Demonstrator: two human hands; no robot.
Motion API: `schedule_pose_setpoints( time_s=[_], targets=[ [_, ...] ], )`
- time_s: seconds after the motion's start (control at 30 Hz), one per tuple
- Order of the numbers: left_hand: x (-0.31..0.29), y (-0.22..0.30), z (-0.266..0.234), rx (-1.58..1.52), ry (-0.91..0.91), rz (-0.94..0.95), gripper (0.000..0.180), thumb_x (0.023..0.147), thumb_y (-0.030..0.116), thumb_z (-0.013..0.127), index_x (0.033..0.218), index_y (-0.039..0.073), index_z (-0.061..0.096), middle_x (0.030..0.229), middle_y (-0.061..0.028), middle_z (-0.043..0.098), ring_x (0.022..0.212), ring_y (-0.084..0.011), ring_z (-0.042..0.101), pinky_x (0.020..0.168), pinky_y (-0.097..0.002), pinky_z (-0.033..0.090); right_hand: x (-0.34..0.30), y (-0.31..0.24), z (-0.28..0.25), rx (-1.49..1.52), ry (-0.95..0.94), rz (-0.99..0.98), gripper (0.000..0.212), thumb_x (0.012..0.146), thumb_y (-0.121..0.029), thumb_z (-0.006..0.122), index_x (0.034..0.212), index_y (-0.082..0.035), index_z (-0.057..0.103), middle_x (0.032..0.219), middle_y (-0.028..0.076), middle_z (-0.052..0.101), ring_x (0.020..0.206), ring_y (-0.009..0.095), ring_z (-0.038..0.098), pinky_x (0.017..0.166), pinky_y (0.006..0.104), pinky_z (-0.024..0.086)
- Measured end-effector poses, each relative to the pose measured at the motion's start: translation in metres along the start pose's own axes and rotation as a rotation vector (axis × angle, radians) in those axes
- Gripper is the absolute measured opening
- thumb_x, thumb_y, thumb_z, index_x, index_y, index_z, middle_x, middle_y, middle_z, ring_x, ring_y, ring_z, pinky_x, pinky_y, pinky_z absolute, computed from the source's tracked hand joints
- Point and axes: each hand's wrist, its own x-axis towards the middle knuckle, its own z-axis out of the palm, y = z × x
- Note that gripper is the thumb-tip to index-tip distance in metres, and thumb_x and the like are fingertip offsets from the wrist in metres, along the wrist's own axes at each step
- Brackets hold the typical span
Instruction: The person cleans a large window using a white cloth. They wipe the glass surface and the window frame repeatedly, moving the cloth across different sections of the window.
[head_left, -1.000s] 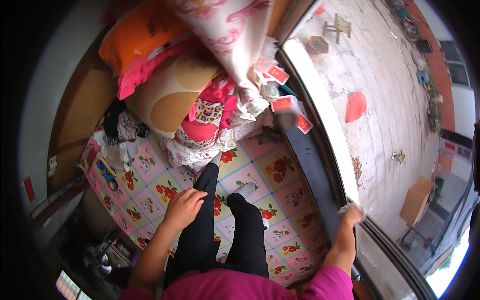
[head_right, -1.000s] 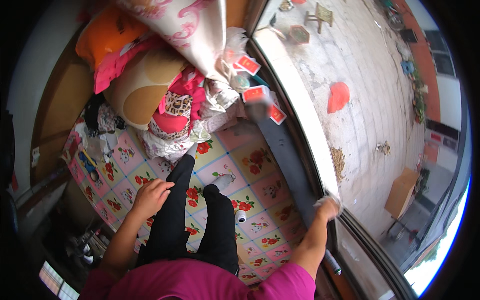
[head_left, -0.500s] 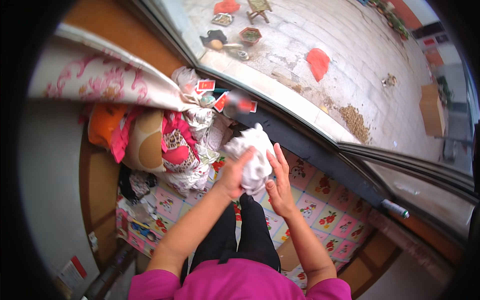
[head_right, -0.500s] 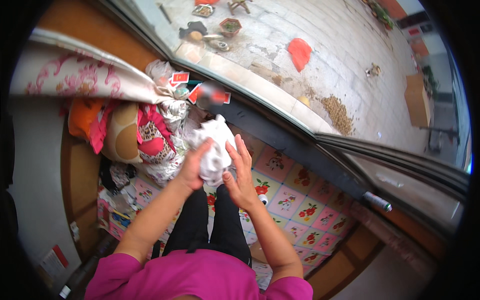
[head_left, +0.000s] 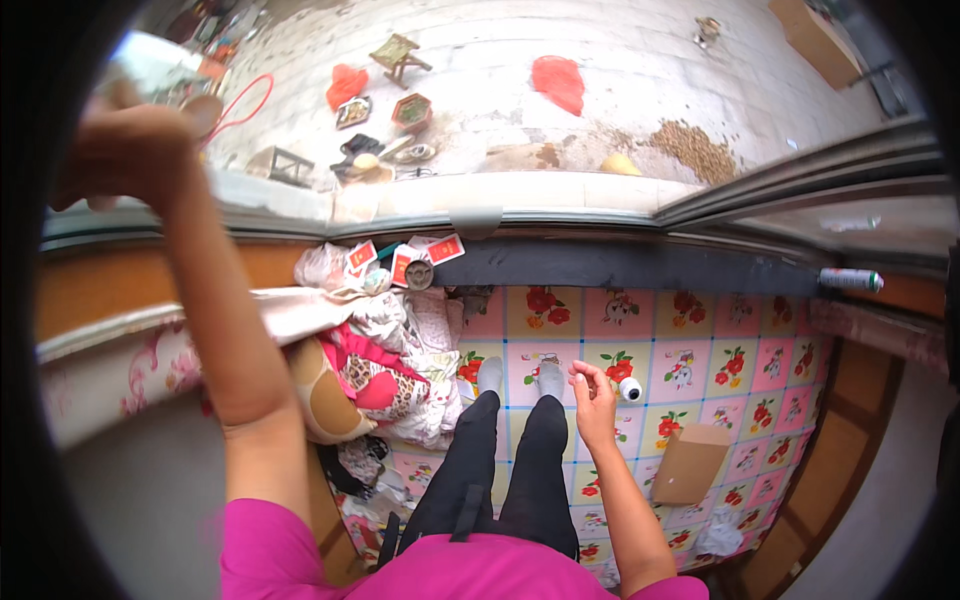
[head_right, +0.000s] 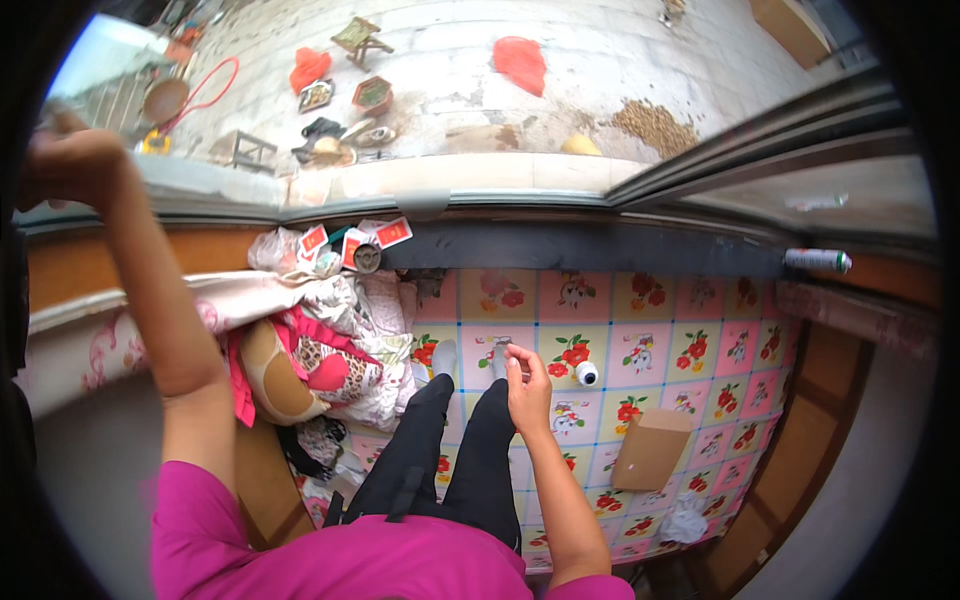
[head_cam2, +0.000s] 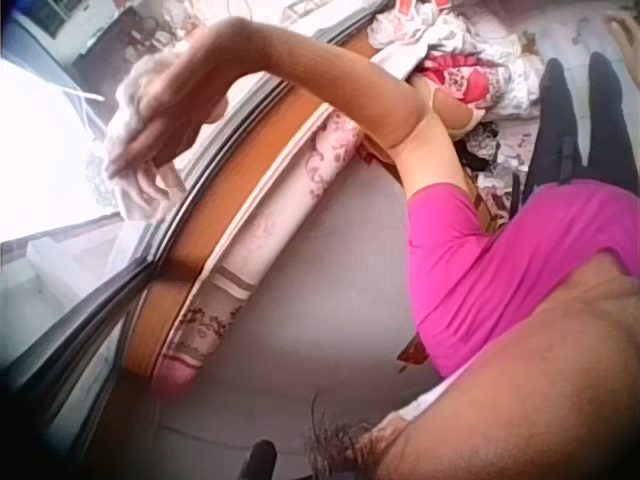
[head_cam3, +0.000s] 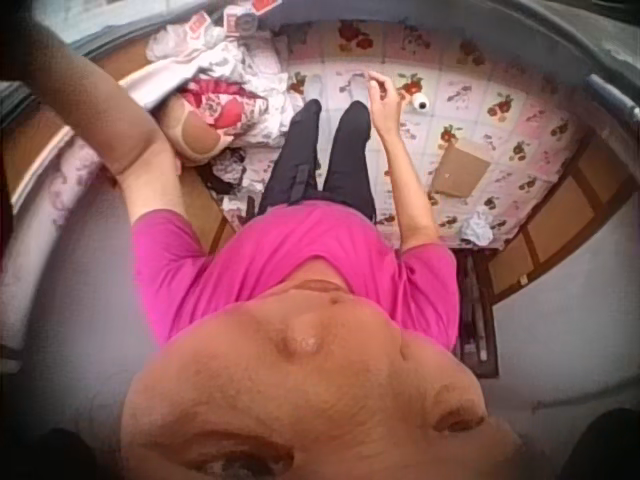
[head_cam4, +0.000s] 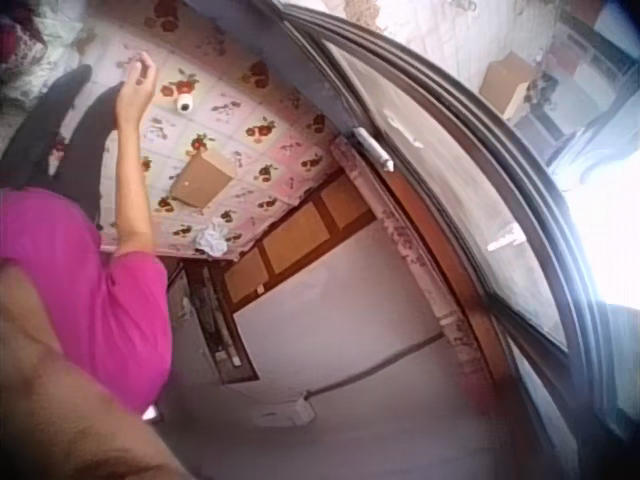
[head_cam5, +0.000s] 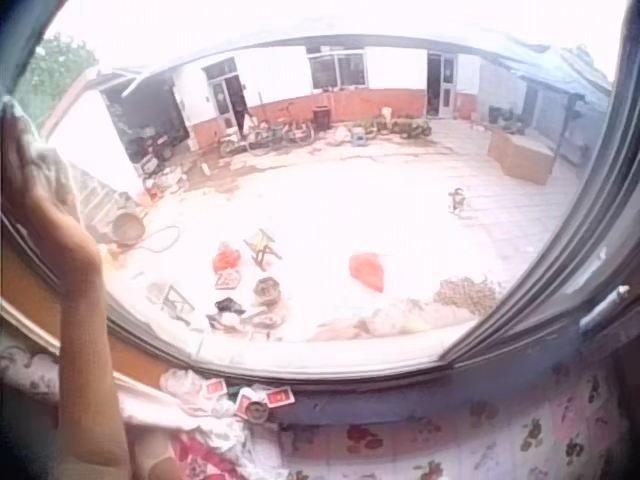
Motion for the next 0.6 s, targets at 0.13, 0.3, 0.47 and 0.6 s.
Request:
schedule_pose_setpoints(
  time_s=[0.13, 0.3, 0.47, 0.6],
  targets=[
    [-0.054, 0.226, -0.004, -0.130, -0.307, -0.081, 0.063, 0.091, 0.040, 0.058, 0.144, 0.007, 0.049, 0.150, -0.0256, 0.035, 0.135, -0.0462, 0.035, 0.110, -0.0660, 0.024, -0.020, 0.031, -0.008, 0.071, 0.127, 0.092, 0.025, 0.104, -0.010, 0.055, 0.125, 0.001, 0.062, 0.116, 0.012, 0.070, 0.101, 0.016, 0.068, 0.091, 0.0294, 0.054],
    [-0.252, 0.425, -0.062, -0.480, -0.523, 0.476, 0.053, 0.096, 0.035, 0.050, 0.148, 0.026, 0.047, 0.159, -0.0007, 0.035, 0.149, -0.0212, 0.028, 0.122, -0.0514, 0.023, -0.058, 0.086, -0.042, 0.039, 0.218, 0.172, 0.024, 0.103, -0.009, 0.055, 0.123, 0.002, 0.063, 0.117, 0.014, 0.070, 0.104, 0.020, 0.069, 0.093, 0.0316, 0.054],
    [-0.463, 0.472, -0.119, -0.759, -0.822, 0.798, 0.049, 0.094, 0.034, 0.051, 0.143, 0.027, 0.054, 0.155, 0.0041, 0.041, 0.152, -0.0203, 0.019, 0.123, -0.0549, 0.022, -0.100, 0.169, -0.106, -0.067, 0.356, 0.310, 0.023, 0.103, -0.008, 0.054, 0.122, 0.002, 0.062, 0.115, 0.014, 0.068, 0.108, 0.021, 0.068, 0.091, 0.0324, 0.055],
    [-0.393, 0.502, -0.119, -1.314, -1.497, 0.510, 0.028, 0.084, 0.019, 0.064, 0.111, 0.020, 0.072, 0.130, -0.0004, 0.056, 0.131, -0.0272, 0.046, 0.103, -0.0397, 0.049, -0.128, 0.226, -0.136, 0.027, 0.558, 0.411, 0.026, 0.104, -0.013, 0.054, 0.126, -0.001, 0.061, 0.115, 0.010, 0.068, 0.102, 0.017, 0.066, 0.087, 0.0296, 0.052]
  ],
)
